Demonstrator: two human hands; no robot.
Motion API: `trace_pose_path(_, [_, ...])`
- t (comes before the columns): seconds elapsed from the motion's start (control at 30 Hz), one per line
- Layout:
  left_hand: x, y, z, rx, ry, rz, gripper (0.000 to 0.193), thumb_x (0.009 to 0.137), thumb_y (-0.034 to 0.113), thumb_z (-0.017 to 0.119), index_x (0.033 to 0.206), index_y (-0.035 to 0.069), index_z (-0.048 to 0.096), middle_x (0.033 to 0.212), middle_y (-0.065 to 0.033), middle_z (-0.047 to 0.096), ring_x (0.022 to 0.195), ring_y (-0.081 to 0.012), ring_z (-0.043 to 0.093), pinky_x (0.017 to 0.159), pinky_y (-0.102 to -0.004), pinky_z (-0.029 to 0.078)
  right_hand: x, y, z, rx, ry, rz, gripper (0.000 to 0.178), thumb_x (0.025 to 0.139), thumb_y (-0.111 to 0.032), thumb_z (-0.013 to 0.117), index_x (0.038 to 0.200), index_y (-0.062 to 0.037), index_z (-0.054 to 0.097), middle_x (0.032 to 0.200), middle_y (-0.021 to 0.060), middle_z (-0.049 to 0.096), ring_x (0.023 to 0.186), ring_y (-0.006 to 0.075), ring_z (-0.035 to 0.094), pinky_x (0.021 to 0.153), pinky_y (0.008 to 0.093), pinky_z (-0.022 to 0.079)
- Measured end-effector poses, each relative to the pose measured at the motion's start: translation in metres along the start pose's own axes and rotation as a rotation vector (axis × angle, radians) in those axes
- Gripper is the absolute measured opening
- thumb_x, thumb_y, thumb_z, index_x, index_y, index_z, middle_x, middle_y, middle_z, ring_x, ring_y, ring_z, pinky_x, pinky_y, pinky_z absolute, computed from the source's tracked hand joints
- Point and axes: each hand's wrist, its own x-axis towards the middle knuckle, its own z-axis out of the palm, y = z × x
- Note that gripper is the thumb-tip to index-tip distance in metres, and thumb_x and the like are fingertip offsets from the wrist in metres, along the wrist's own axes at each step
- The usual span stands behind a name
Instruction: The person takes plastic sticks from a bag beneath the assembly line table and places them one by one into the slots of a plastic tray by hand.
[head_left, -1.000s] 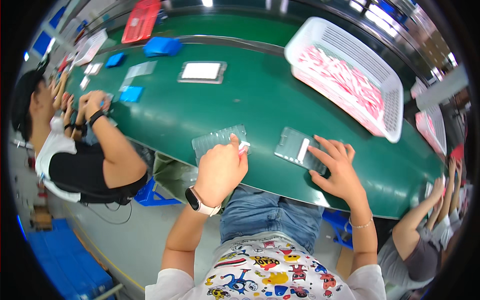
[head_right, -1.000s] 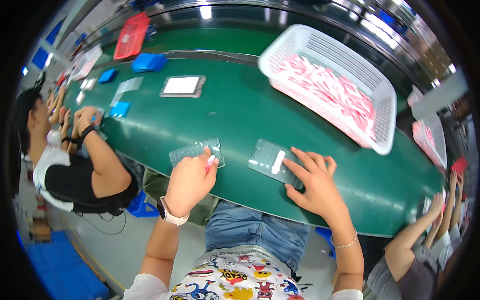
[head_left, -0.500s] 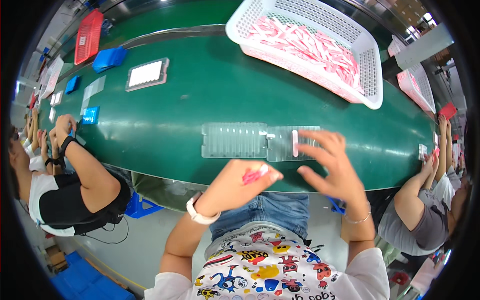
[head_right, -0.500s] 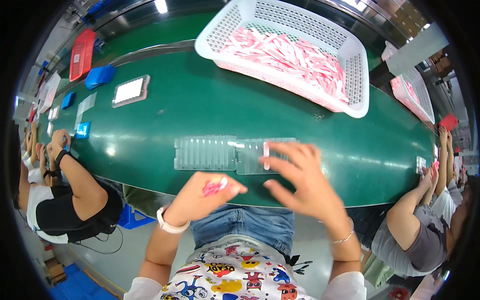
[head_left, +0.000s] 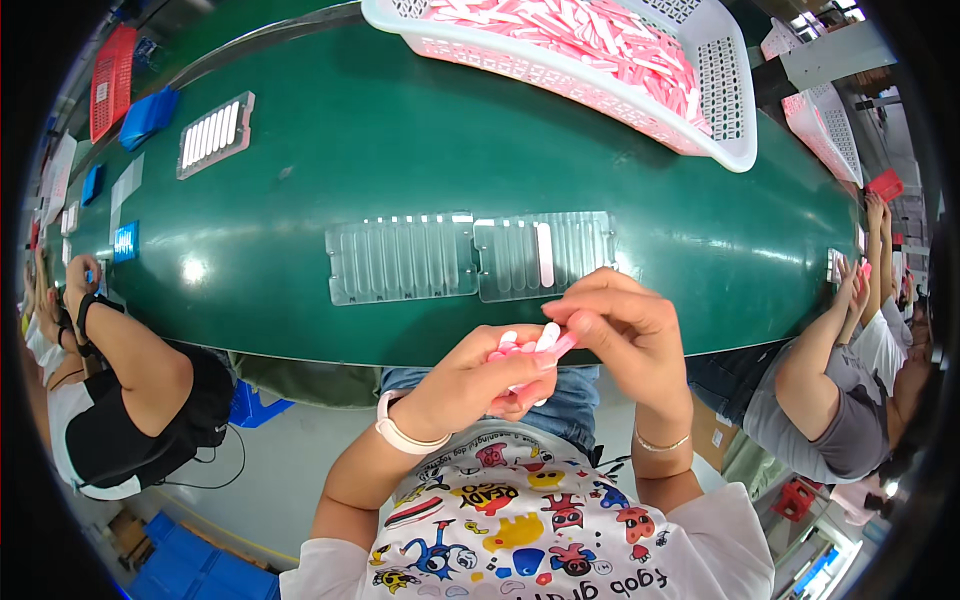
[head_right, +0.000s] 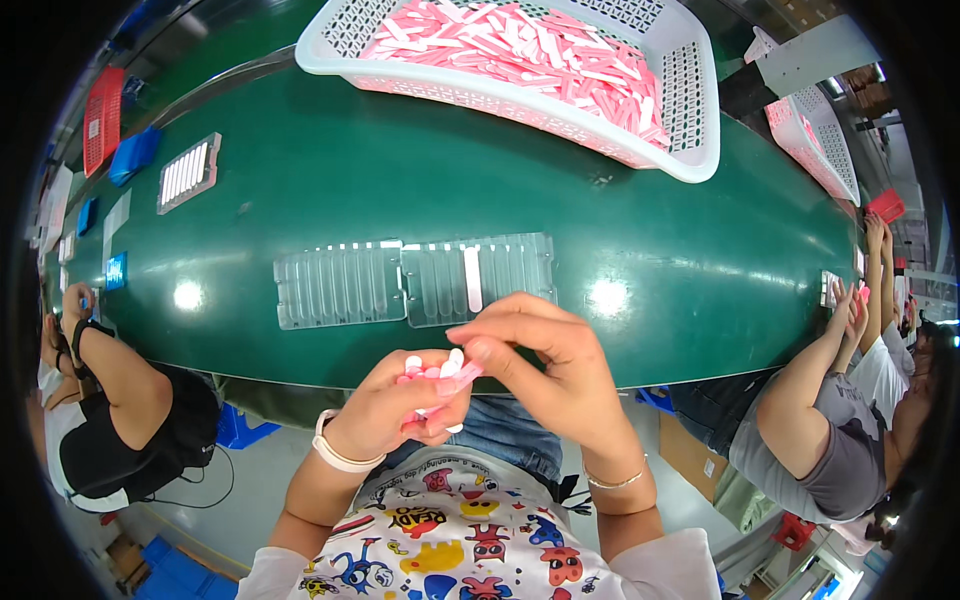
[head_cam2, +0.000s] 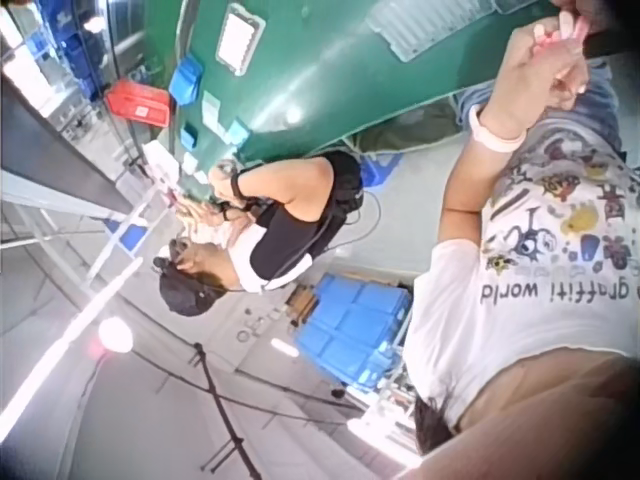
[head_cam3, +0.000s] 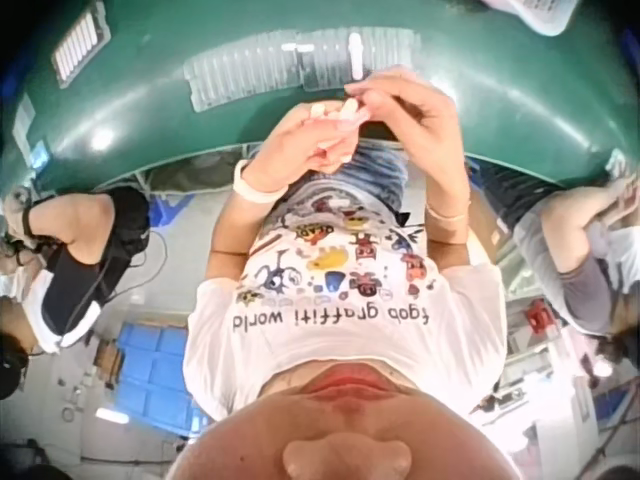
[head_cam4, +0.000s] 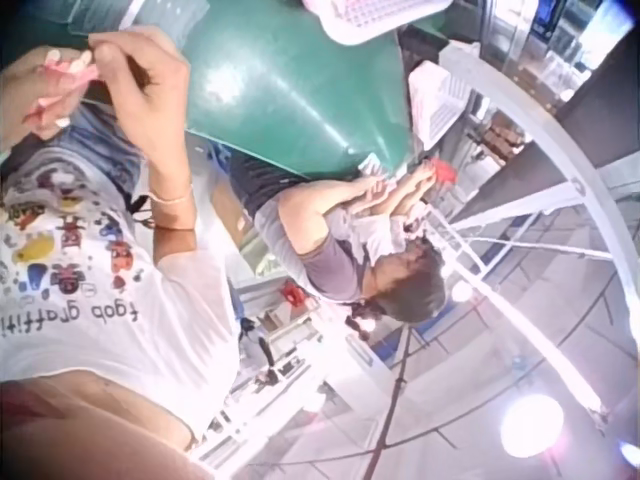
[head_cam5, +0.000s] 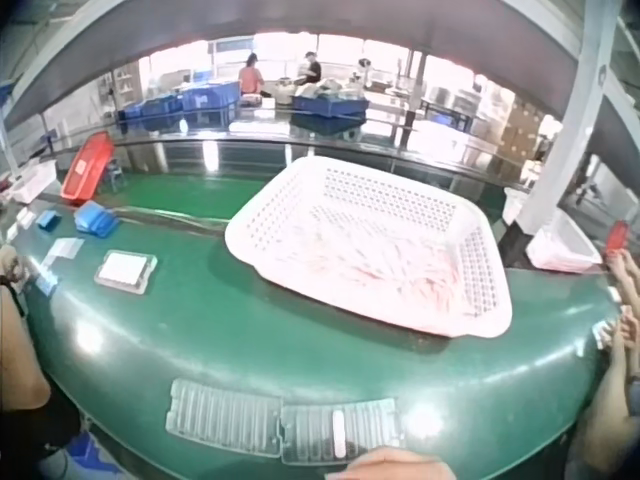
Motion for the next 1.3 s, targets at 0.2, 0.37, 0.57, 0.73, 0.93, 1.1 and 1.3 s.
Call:
trace_pose_path(0.2, [0.007,-0.001,-0.002,-0.004,0.006,0.025,0.024,0.096,0.021,0.049,0.107,0.000,0.055,0.070,-0.0034,0.057,0.047,-0.0028,0.031,0.042,-0.0203,0.025,0.003,-0.002,-0.014,0.277,0.013,0.106,0.014,0.088,-0.003,0.060,0.097,0.0040,0.067,0.089,0.0098,0.061,0.079,0.0110,0.058,0.069,0.0233,0.049])
trace_pose_path(0.37, [0.011,0.004,0.003,0.214,0.168,0.031,0.029,0.096,0.025,0.053,0.105,0.001,0.065,0.064,-0.0016,0.058,0.050,-0.0011,0.040,0.044,-0.0165,0.029,0.004,0.006,-0.023,0.002,-0.036,0.027,0.011,0.081,0.001,0.064,0.092,0.0030,0.067,0.087,0.0083,0.062,0.073,0.0092,0.054,0.063,0.0228,0.043])
trace_pose_path(0.57, [0.013,0.004,0.000,-0.042,0.283,0.027,0.032,0.093,0.019,0.051,0.108,-0.008,0.057,0.061,-0.0042,0.053,0.044,-0.0053,0.034,0.039,-0.0216,0.023,0.027,0.029,-0.033,-0.444,0.409,-0.344,0.009,0.075,0.005,0.068,0.083,0.0009,0.064,0.086,0.0121,0.069,0.072,0.0161,0.064,0.060,0.0261,0.048])
trace_pose_path(0.73, [0.009,0.005,-0.010,-0.172,0.186,-0.005,0.030,0.093,0.016,0.052,0.119,0.001,0.054,0.071,-0.0042,0.057,0.047,-0.0031,0.037,0.042,-0.0193,0.029,0.029,0.037,-0.036,-0.793,0.182,-0.692,0.018,0.068,0.006,0.070,0.081,-0.0010,0.061,0.087,0.0107,0.069,0.071,0.0215,0.065,0.063,0.0288,0.051])
trace_pose_path(0.93, [0.005,-0.003,-0.007,-0.136,0.215,0.094,0.015,0.093,0.014,0.055,0.103,0.003,0.054,0.072,-0.0067,0.060,0.046,-0.0032,0.037,0.042,-0.0197,0.029,0.016,0.039,-0.037,-1.040,-0.040,-0.715,0.022,0.063,0.001,0.070,0.081,-0.0035,0.060,0.097,0.0072,0.067,0.088,0.0228,0.063,0.073,0.0379,0.051])
trace_pose_path(1.1, [0.003,-0.006,-0.006,-0.020,0.222,0.097,0.014,0.092,0.015,0.059,0.087,0.005,0.050,0.070,-0.0089,0.063,0.045,-0.0029,0.039,0.041,-0.0201,0.029,0.009,0.036,-0.037,-1.013,-0.072,-0.564,0.029,0.066,-0.002,0.071,0.094,-0.0049,0.063,0.103,0.0041,0.067,0.102,0.0235,0.060,0.092,0.0442,0.045])
trace_pose_path(1.3, [0.000,-0.007,-0.005,0.028,0.306,0.127,0.018,0.092,0.018,0.060,0.084,0.003,0.053,0.065,-0.0093,0.062,0.046,-0.0031,0.040,0.041,-0.0200,0.030,0.016,0.030,-0.045,-0.978,-0.162,-0.424,0.036,0.073,-0.010,0.071,0.109,-0.0084,0.063,0.107,0.0008,0.066,0.119,0.0263,0.052,0.108,0.0590,0.022])
